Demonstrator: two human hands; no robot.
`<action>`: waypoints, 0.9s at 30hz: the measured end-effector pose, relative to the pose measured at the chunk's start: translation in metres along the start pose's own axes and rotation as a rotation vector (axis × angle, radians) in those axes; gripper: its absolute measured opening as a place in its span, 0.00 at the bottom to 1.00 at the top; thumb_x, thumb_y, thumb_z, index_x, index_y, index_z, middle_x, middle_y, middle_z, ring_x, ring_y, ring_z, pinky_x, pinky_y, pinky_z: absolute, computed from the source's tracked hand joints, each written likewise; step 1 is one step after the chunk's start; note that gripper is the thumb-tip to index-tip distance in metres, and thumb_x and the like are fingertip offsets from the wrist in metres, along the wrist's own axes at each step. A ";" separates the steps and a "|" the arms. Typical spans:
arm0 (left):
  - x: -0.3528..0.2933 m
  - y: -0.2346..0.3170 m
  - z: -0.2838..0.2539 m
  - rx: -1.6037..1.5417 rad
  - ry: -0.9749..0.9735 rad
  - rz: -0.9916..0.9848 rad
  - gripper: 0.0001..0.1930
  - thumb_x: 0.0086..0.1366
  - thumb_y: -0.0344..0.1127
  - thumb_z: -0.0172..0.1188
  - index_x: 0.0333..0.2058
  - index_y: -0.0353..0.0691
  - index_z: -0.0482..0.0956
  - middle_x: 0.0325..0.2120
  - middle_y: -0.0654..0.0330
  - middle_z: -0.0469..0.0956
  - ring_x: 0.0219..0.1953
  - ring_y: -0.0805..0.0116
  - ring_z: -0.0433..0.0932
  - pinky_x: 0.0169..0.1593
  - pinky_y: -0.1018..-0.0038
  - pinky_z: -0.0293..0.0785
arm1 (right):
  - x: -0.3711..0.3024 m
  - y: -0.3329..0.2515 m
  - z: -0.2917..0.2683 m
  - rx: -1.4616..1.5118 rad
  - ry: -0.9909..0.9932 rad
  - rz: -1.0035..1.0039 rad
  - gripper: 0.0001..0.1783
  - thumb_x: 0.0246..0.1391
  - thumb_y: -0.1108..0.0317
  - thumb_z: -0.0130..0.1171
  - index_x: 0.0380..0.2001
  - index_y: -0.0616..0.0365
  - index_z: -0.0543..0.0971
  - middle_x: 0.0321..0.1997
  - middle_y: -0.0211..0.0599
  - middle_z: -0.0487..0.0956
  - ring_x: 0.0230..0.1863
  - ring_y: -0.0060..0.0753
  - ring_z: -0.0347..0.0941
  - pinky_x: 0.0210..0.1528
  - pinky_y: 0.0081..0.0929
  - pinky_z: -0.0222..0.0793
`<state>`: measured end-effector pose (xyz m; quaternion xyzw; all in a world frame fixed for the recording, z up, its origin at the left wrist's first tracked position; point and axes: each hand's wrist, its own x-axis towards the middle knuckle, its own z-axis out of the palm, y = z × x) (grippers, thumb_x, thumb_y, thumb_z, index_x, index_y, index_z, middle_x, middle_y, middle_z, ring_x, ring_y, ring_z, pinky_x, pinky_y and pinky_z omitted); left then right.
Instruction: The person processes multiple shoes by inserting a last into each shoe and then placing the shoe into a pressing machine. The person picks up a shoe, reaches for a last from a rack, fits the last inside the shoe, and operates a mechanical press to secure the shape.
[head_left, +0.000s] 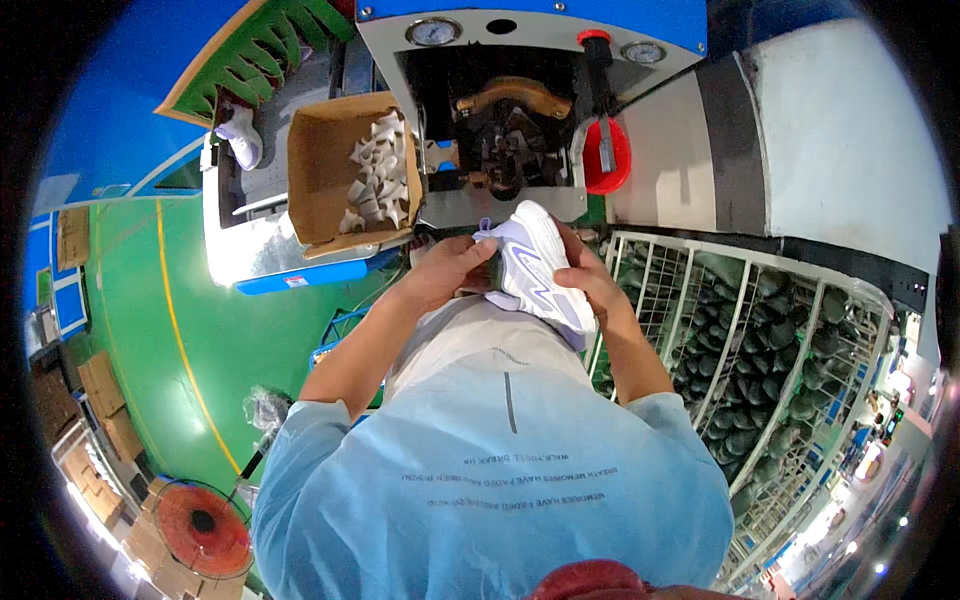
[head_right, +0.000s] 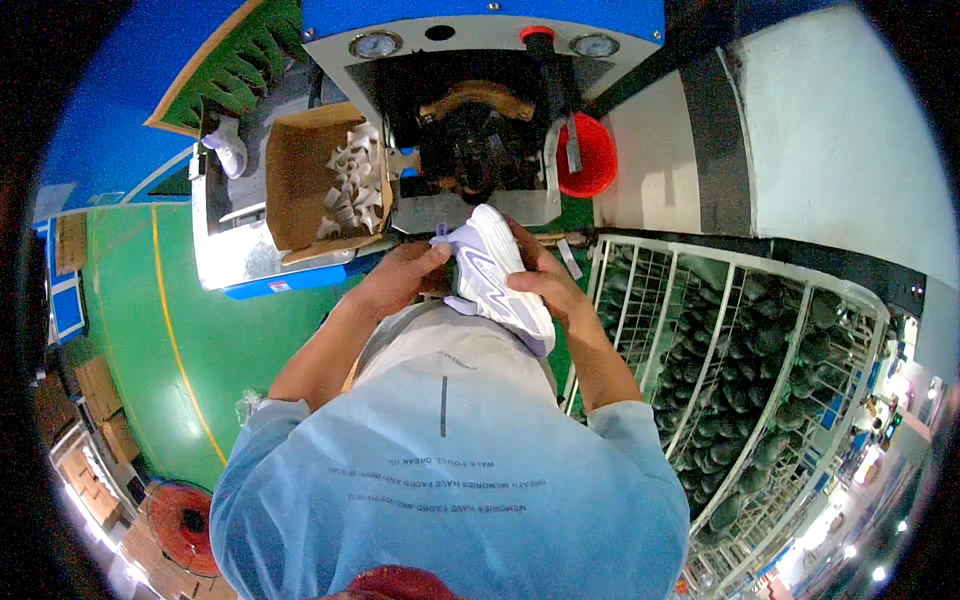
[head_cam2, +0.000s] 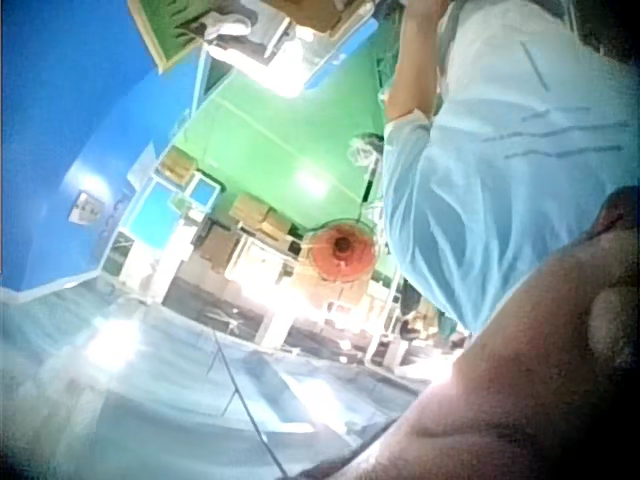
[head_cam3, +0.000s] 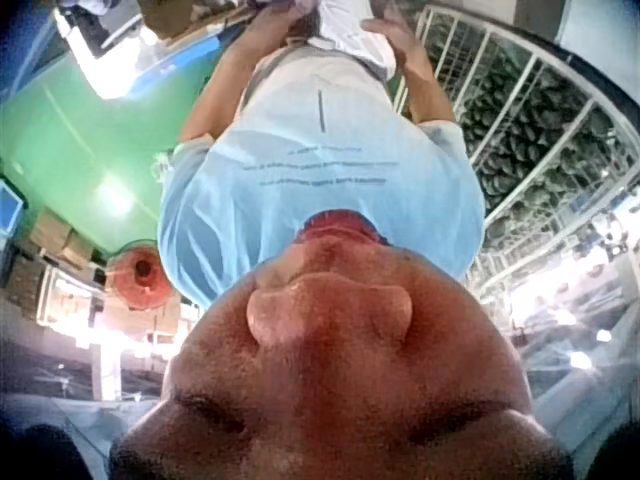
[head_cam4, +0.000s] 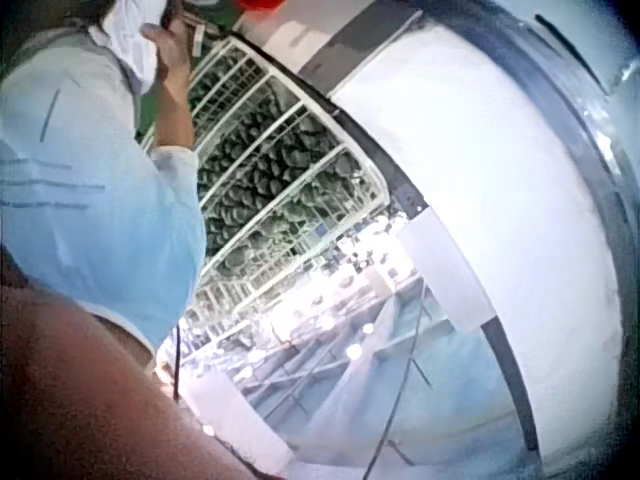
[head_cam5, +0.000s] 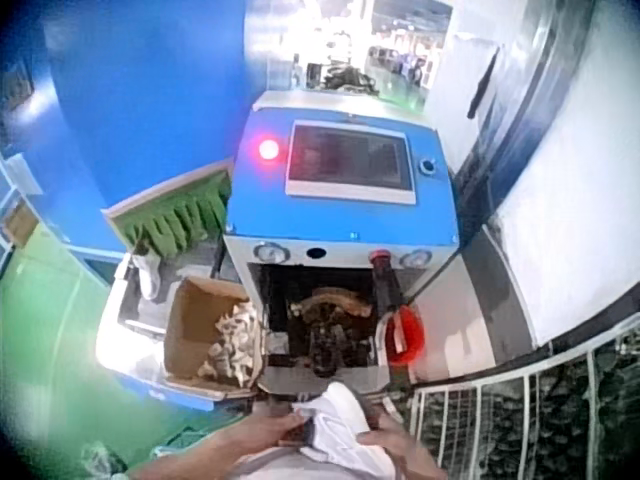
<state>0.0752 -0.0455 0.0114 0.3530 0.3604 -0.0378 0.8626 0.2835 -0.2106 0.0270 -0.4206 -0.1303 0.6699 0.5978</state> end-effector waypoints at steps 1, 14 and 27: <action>0.000 -0.007 0.000 -0.007 -0.004 -0.016 0.31 0.71 0.51 0.60 0.58 0.27 0.72 0.51 0.50 0.78 0.49 0.64 0.80 0.51 0.65 0.78 | -0.001 0.008 -0.001 0.007 0.013 0.010 0.57 0.41 0.69 0.69 0.75 0.61 0.53 0.74 0.43 0.63 0.74 0.38 0.59 0.75 0.36 0.50; -0.007 0.005 -0.027 0.773 0.169 0.662 0.18 0.74 0.36 0.56 0.58 0.34 0.70 0.44 0.53 0.79 0.39 0.67 0.77 0.46 0.72 0.75 | 0.025 -0.021 0.036 -0.419 0.059 -0.240 0.61 0.39 0.68 0.67 0.74 0.73 0.46 0.74 0.51 0.61 0.74 0.42 0.58 0.76 0.36 0.45; 0.056 0.005 -0.021 0.146 -0.014 0.381 0.20 0.77 0.42 0.52 0.60 0.36 0.67 0.45 0.62 0.76 0.46 0.74 0.72 0.53 0.77 0.69 | 0.112 -0.049 0.036 -0.731 0.648 -0.354 0.52 0.50 0.67 0.66 0.75 0.60 0.52 0.71 0.53 0.65 0.66 0.42 0.67 0.65 0.34 0.64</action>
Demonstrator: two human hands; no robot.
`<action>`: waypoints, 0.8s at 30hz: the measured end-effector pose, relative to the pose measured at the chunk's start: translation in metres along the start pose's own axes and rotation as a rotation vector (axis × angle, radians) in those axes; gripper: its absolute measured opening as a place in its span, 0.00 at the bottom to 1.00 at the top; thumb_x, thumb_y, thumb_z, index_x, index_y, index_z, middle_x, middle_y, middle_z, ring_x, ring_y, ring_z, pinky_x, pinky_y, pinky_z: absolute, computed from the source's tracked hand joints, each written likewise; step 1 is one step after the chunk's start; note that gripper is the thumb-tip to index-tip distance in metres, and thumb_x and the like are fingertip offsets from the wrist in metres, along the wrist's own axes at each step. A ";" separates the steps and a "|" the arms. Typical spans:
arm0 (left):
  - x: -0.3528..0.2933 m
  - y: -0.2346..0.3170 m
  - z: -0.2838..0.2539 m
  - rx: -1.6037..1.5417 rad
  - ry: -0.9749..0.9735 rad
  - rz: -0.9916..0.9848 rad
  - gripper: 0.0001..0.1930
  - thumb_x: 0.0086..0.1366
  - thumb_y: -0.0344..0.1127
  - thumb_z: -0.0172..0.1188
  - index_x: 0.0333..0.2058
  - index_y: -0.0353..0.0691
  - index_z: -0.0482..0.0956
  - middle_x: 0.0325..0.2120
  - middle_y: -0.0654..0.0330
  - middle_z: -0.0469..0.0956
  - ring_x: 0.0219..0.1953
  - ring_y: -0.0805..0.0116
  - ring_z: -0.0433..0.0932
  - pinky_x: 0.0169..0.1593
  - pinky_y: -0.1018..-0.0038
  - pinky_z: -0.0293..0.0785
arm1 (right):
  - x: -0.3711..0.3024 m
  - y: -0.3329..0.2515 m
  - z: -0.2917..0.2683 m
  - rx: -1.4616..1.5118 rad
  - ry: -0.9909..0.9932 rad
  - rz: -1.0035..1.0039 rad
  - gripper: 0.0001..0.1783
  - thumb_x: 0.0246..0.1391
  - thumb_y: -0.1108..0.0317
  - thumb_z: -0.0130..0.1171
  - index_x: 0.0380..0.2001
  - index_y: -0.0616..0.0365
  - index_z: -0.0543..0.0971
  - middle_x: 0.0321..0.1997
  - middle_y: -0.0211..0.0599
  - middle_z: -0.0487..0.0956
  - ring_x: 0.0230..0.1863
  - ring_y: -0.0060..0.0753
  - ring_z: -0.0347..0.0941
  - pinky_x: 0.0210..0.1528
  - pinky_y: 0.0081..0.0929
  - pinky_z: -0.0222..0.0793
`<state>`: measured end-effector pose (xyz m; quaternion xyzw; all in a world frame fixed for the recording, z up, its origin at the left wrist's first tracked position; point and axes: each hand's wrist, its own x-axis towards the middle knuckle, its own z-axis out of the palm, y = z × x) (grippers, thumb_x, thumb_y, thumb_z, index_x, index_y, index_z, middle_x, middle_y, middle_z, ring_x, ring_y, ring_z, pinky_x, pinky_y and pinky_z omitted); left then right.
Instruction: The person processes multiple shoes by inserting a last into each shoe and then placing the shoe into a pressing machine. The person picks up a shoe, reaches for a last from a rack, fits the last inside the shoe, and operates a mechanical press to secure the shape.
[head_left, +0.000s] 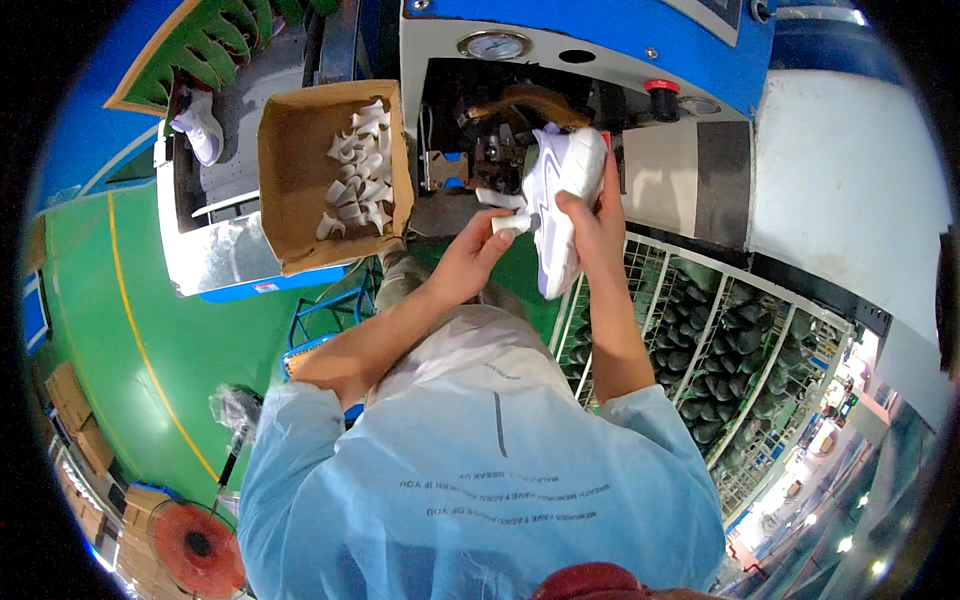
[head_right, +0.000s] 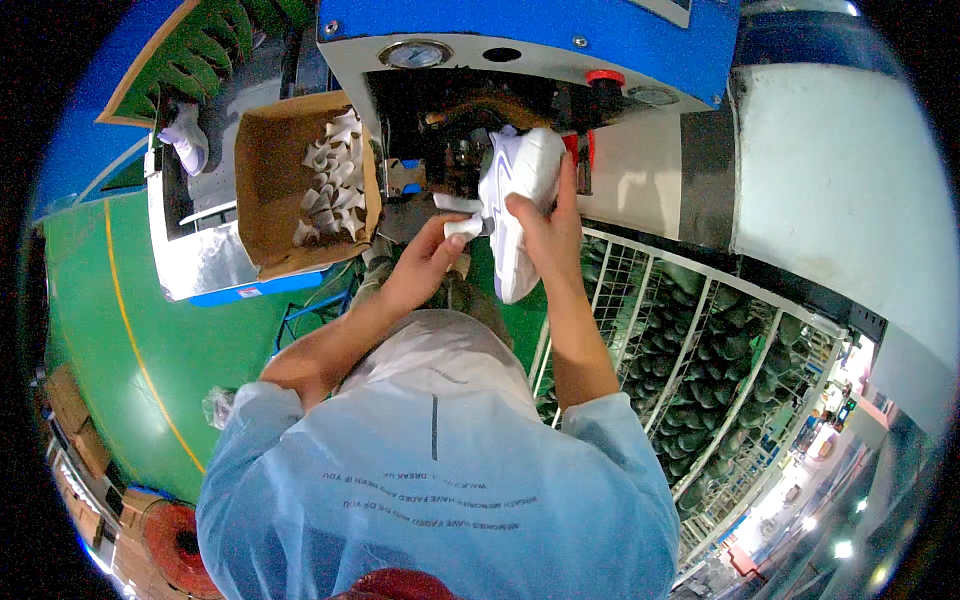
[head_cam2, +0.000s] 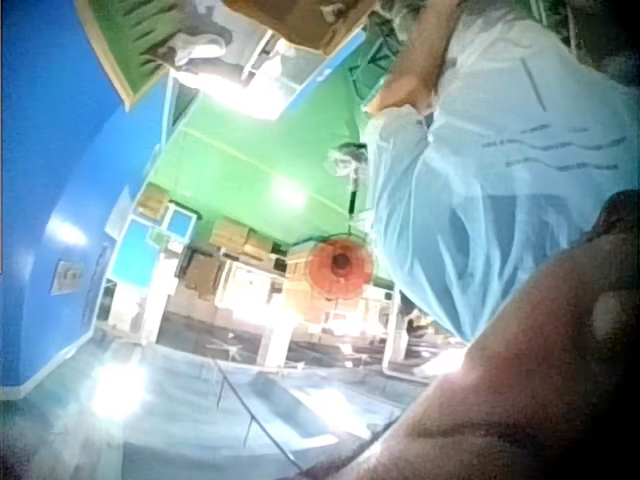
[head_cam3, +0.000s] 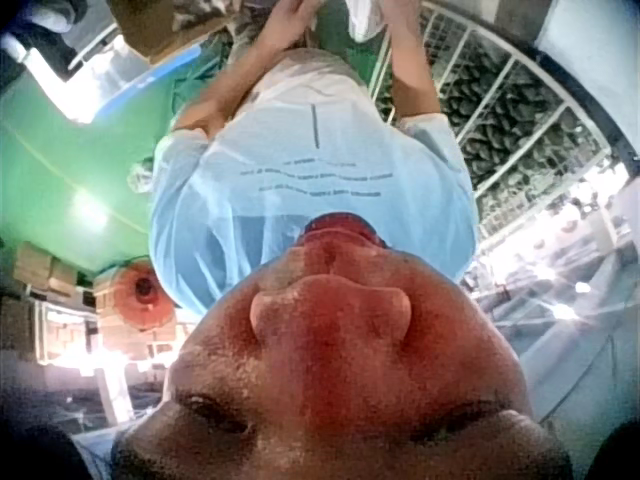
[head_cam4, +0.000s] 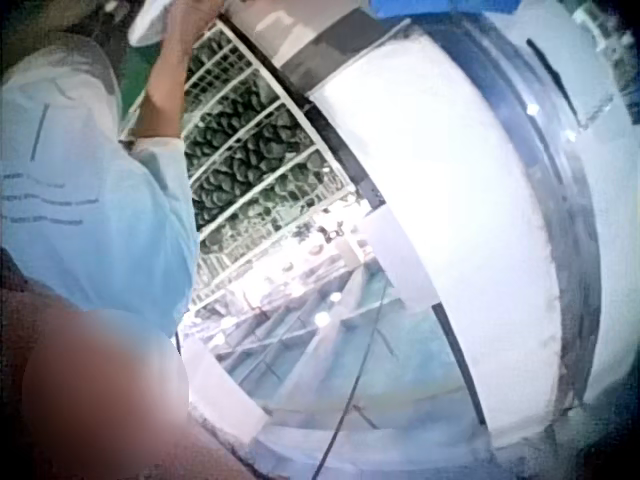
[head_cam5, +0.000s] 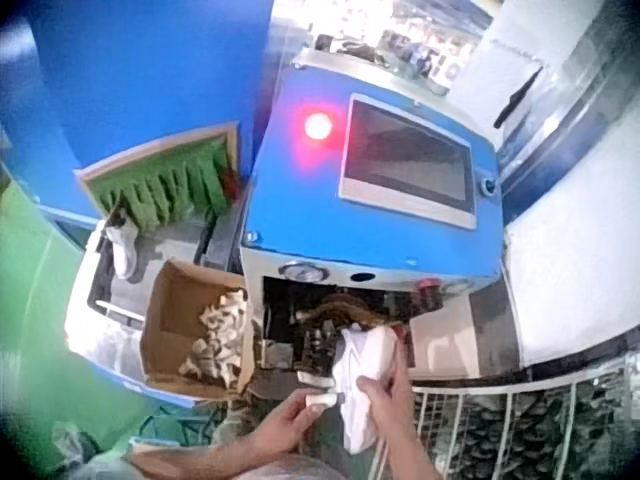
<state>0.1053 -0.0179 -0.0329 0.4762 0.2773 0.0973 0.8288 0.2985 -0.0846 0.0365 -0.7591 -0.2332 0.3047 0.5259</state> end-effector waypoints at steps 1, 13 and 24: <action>0.007 -0.001 0.005 -0.067 0.012 0.076 0.20 0.77 0.43 0.52 0.59 0.36 0.68 0.44 0.63 0.75 0.44 0.75 0.71 0.52 0.76 0.69 | 0.006 -0.007 0.003 -0.102 -0.004 -0.052 0.54 0.49 0.66 0.67 0.75 0.63 0.51 0.68 0.55 0.69 0.64 0.42 0.70 0.65 0.32 0.65; 0.073 -0.065 -0.004 -0.677 0.018 -0.074 0.18 0.76 0.45 0.53 0.51 0.34 0.70 0.50 0.53 0.78 0.52 0.61 0.78 0.59 0.61 0.74 | 0.061 -0.006 0.055 -1.068 -0.074 -0.103 0.56 0.47 0.47 0.64 0.77 0.44 0.50 0.52 0.73 0.76 0.48 0.70 0.78 0.49 0.52 0.76; -0.023 0.048 -0.050 -0.018 0.506 0.093 0.22 0.71 0.51 0.60 0.40 0.32 0.79 0.29 0.55 0.84 0.31 0.68 0.83 0.37 0.69 0.78 | 0.035 0.031 0.053 -1.058 0.161 -0.496 0.55 0.54 0.47 0.64 0.76 0.54 0.49 0.45 0.74 0.76 0.35 0.67 0.79 0.35 0.51 0.78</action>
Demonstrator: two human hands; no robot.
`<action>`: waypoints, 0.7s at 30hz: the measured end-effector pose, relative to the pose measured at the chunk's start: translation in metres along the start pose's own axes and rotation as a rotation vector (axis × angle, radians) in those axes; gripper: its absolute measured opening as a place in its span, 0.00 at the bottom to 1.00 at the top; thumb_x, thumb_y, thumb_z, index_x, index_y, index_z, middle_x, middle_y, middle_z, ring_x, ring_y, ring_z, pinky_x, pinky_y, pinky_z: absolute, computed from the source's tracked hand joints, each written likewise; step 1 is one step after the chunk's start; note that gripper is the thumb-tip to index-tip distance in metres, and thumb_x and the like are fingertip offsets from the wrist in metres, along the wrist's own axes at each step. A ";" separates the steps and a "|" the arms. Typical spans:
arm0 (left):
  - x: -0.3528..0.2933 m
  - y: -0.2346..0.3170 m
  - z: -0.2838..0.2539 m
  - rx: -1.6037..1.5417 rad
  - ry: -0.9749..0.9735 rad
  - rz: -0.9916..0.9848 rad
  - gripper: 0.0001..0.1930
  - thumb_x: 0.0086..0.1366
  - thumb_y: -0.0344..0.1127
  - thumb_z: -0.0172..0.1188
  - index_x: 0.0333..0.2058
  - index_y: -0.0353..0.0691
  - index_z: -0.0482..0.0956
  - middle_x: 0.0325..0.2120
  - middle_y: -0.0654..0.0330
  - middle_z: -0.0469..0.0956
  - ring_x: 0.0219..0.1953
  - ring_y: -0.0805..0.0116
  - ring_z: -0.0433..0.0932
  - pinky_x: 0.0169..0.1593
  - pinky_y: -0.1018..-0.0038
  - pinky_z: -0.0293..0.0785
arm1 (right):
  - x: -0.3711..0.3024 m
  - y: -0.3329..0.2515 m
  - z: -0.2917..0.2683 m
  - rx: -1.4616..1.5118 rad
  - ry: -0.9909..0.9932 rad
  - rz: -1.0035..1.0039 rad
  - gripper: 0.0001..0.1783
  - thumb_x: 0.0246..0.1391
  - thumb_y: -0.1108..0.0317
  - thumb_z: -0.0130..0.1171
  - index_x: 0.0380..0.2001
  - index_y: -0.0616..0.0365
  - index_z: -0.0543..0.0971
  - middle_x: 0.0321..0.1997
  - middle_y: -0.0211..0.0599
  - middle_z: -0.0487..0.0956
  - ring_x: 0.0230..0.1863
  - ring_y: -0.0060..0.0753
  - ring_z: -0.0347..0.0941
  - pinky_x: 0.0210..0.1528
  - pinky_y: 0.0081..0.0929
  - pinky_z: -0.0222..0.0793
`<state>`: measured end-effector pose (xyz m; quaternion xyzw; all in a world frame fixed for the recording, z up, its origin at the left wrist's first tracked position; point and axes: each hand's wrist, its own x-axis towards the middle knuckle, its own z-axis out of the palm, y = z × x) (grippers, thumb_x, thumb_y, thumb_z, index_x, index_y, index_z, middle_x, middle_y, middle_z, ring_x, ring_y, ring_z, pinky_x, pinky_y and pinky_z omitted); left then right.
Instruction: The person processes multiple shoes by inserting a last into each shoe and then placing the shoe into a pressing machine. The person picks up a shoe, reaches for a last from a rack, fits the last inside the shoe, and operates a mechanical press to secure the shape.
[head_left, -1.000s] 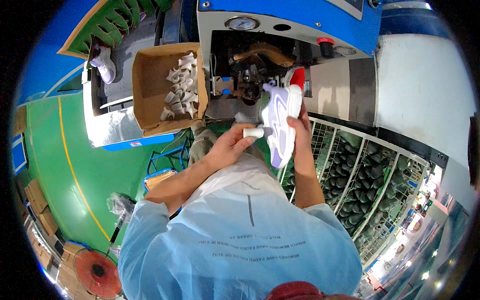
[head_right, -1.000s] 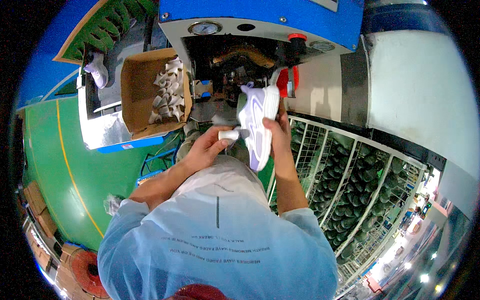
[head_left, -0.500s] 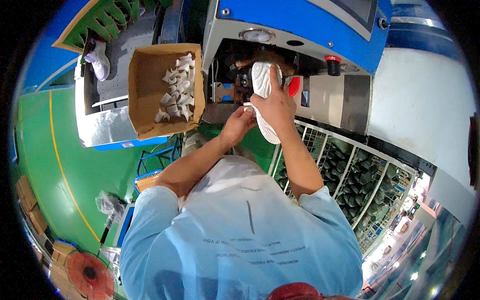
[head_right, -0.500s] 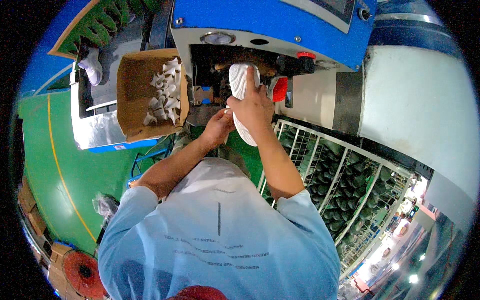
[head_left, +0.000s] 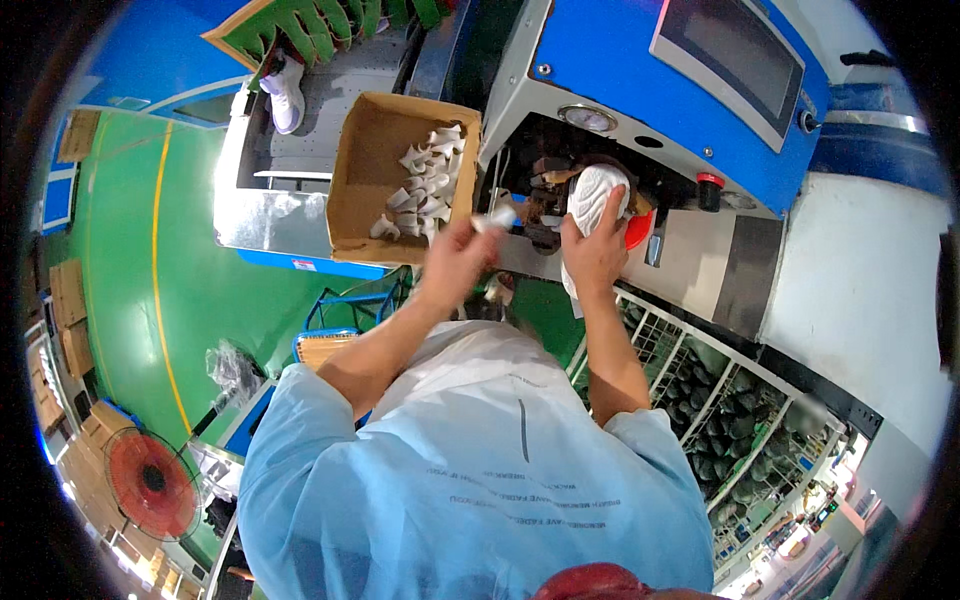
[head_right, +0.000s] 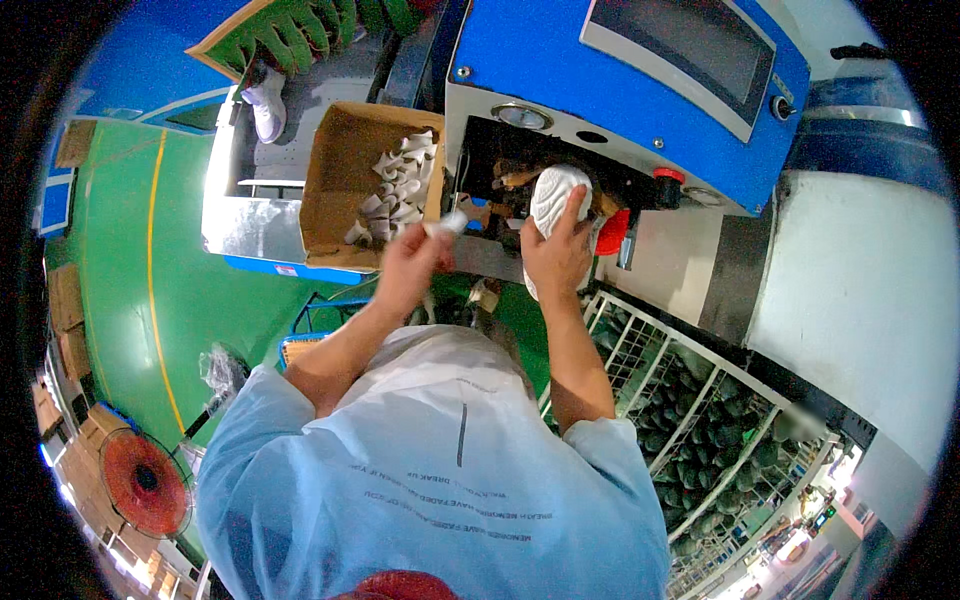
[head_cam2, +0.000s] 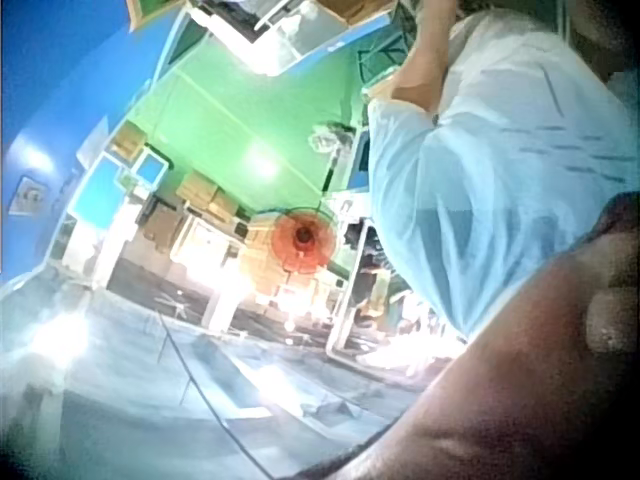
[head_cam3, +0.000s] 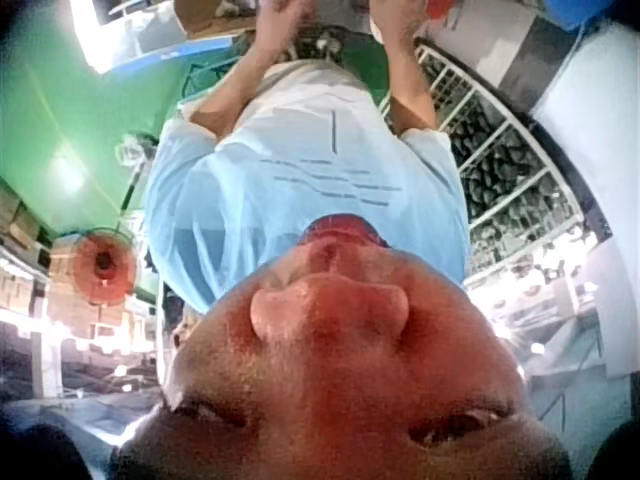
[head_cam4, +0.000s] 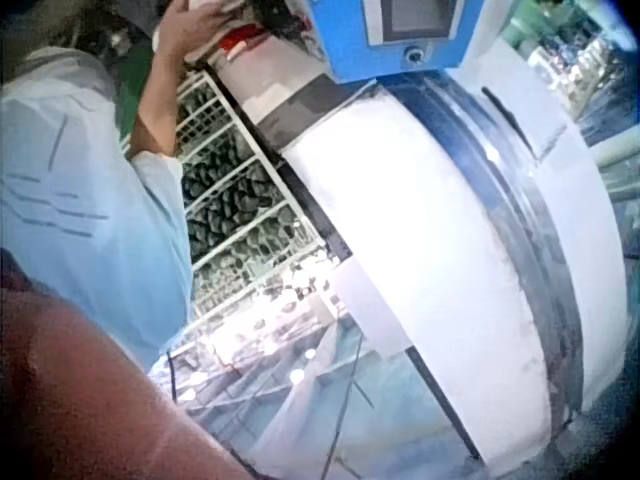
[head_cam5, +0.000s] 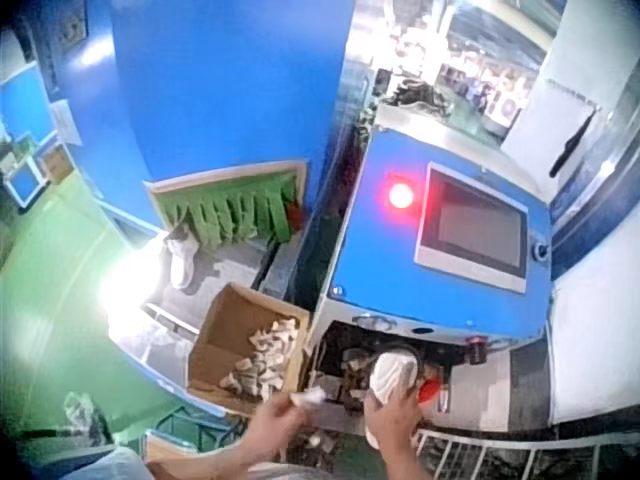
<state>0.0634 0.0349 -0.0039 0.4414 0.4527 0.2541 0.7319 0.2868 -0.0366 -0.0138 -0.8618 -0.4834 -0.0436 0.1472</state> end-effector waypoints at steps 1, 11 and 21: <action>0.011 0.008 -0.015 0.194 0.101 0.046 0.24 0.70 0.52 0.60 0.41 0.31 0.79 0.28 0.53 0.84 0.31 0.66 0.83 0.37 0.68 0.78 | -0.005 0.001 -0.001 -0.003 0.058 0.002 0.55 0.54 0.47 0.64 0.76 0.55 0.49 0.46 0.75 0.75 0.37 0.69 0.79 0.36 0.52 0.78; -0.014 -0.026 0.004 -0.175 -0.475 -0.757 0.50 0.65 0.77 0.45 0.68 0.37 0.58 0.53 0.37 0.77 0.48 0.46 0.82 0.52 0.58 0.79 | -0.152 0.003 -0.069 0.104 -0.066 -0.005 0.49 0.45 0.56 0.72 0.71 0.51 0.65 0.51 0.75 0.73 0.46 0.69 0.79 0.44 0.54 0.79; -0.025 -0.129 0.000 -0.207 -0.566 -0.986 0.25 0.68 0.53 0.54 0.55 0.43 0.76 0.50 0.56 0.81 0.54 0.58 0.78 0.61 0.58 0.73 | -0.091 -0.026 -0.083 1.411 -0.451 0.888 0.43 0.56 0.50 0.64 0.69 0.59 0.65 0.57 0.43 0.78 0.55 0.37 0.76 0.58 0.32 0.70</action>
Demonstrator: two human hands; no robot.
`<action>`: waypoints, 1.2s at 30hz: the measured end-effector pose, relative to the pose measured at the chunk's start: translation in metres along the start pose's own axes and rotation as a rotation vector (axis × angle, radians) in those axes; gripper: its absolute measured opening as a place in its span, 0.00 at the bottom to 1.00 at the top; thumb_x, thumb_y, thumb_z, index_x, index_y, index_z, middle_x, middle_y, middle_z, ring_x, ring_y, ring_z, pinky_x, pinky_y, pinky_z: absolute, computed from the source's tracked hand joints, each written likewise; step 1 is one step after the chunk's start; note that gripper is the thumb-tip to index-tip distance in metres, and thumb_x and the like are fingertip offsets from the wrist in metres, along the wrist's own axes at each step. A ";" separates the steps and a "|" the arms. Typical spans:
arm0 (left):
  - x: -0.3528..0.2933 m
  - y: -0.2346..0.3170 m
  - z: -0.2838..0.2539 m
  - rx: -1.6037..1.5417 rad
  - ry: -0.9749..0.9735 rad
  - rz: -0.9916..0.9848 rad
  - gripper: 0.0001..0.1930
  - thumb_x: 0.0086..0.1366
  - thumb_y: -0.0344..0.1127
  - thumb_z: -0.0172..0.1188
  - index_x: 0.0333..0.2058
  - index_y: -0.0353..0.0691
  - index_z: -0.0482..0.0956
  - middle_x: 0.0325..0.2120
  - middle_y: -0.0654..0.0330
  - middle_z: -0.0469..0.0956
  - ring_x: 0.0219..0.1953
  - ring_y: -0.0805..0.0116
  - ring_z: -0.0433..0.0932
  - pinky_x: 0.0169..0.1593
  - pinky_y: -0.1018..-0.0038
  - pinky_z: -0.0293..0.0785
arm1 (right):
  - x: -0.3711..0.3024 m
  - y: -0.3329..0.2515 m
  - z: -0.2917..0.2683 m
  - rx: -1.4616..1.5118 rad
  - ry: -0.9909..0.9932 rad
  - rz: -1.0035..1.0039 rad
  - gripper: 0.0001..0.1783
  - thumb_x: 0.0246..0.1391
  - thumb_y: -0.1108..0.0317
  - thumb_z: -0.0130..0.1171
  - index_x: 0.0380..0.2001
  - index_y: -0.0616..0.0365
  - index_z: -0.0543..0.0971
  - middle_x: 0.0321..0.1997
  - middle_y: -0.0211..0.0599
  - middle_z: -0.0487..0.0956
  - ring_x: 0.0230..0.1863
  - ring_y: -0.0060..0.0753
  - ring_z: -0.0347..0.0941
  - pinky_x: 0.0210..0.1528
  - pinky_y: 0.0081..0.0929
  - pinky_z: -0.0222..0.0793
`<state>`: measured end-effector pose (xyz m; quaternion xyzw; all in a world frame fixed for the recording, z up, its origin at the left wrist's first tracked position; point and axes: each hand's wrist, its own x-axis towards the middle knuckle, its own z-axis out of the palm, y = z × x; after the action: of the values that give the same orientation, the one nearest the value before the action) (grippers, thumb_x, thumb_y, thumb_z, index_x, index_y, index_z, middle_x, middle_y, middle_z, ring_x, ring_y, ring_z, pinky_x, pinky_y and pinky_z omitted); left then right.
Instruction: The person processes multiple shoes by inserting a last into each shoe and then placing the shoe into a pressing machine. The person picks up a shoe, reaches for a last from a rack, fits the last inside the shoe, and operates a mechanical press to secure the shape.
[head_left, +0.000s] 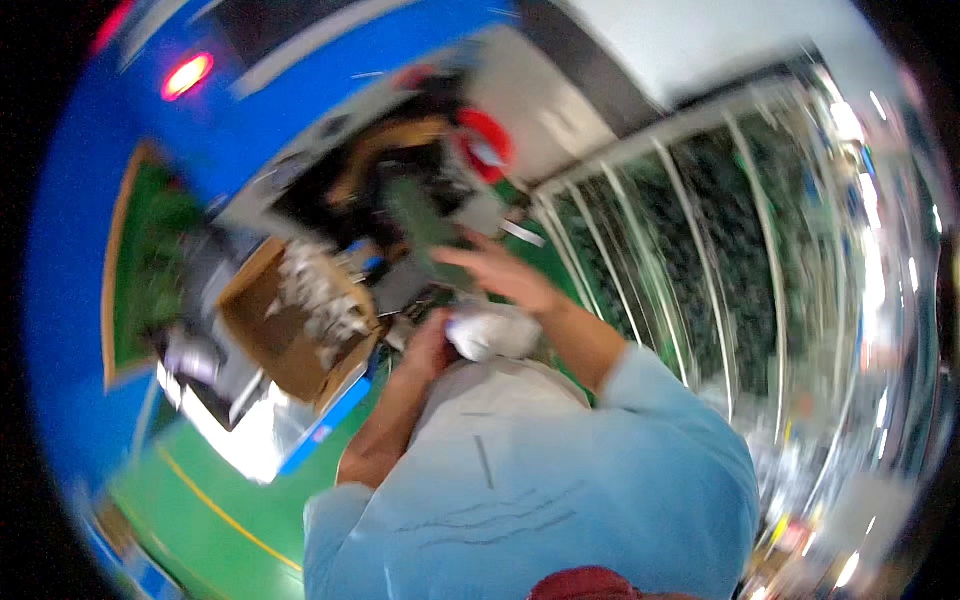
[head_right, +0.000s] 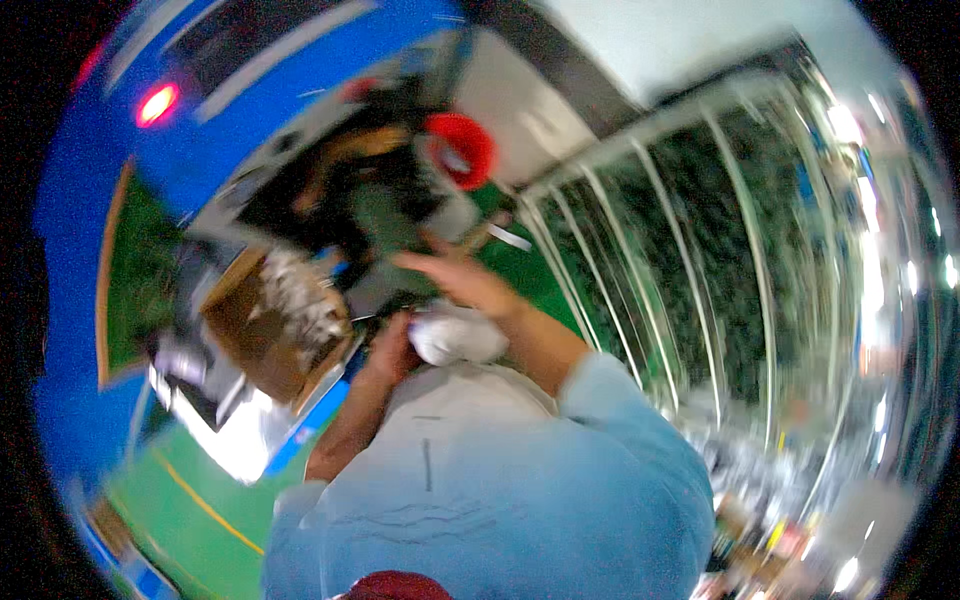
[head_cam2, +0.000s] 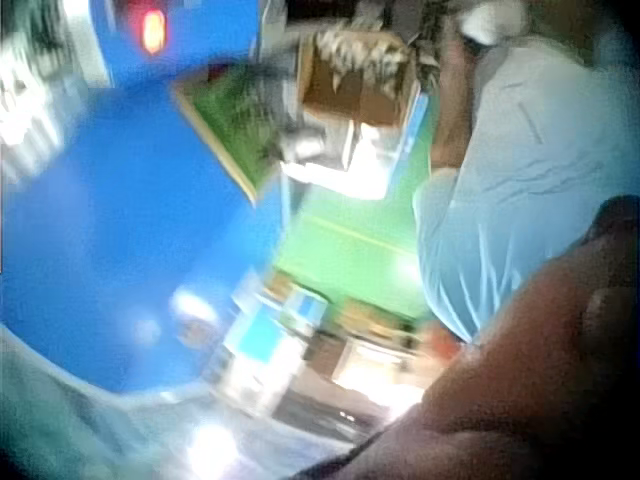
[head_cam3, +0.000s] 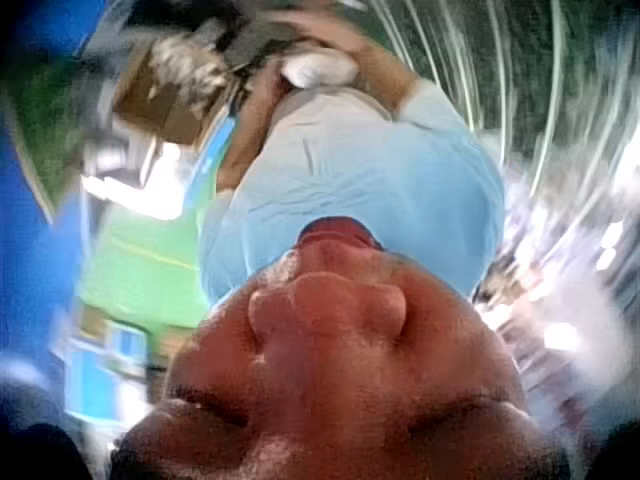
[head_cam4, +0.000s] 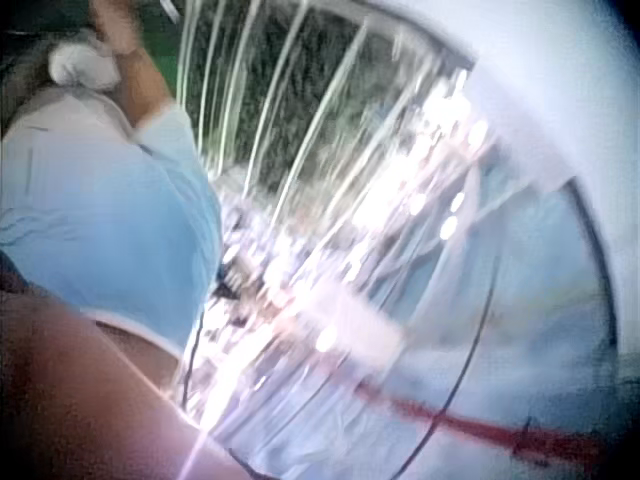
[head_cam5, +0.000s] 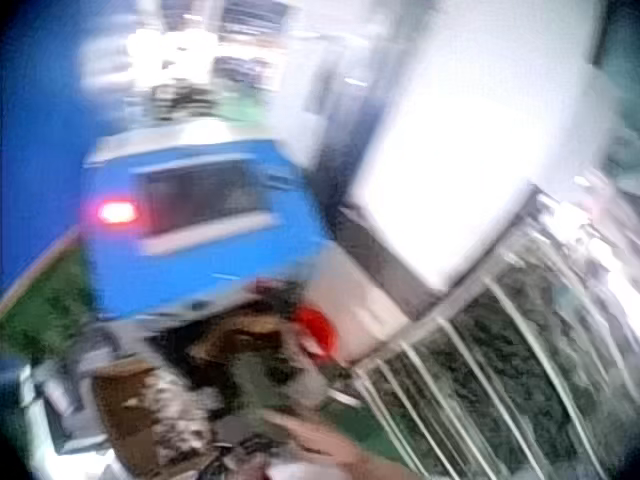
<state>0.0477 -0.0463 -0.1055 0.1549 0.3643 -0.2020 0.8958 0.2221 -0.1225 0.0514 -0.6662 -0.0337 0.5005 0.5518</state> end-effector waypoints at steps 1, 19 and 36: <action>-0.018 0.016 0.015 0.205 -0.003 0.038 0.25 0.65 0.51 0.61 0.53 0.38 0.78 0.46 0.55 0.81 0.51 0.60 0.78 0.58 0.65 0.73 | 0.016 0.017 0.011 0.126 0.078 -0.063 0.41 0.54 0.56 0.69 0.68 0.60 0.67 0.58 0.43 0.78 0.57 0.37 0.74 0.61 0.32 0.68; 0.011 -0.043 0.125 0.780 0.240 0.165 0.32 0.60 0.47 0.72 0.54 0.28 0.75 0.50 0.51 0.79 0.48 0.60 0.79 0.55 0.66 0.74 | -0.207 0.301 -0.413 -0.090 1.732 0.311 0.44 0.66 0.52 0.55 0.73 0.70 0.51 0.68 0.70 0.65 0.65 0.68 0.67 0.64 0.51 0.67; -0.175 -0.050 -0.028 0.273 0.455 0.857 0.23 0.55 0.35 0.68 0.48 0.32 0.79 0.44 0.55 0.81 0.44 0.64 0.81 0.46 0.66 0.81 | -0.085 0.377 -0.465 -0.799 1.106 0.603 0.28 0.64 0.58 0.62 0.61 0.64 0.74 0.55 0.46 0.81 0.55 0.43 0.78 0.56 0.40 0.75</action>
<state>-0.1067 -0.0342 -0.0063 0.4465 0.4241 0.1769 0.7678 0.3165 -0.6460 -0.2363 -0.9510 0.2536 0.1715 0.0428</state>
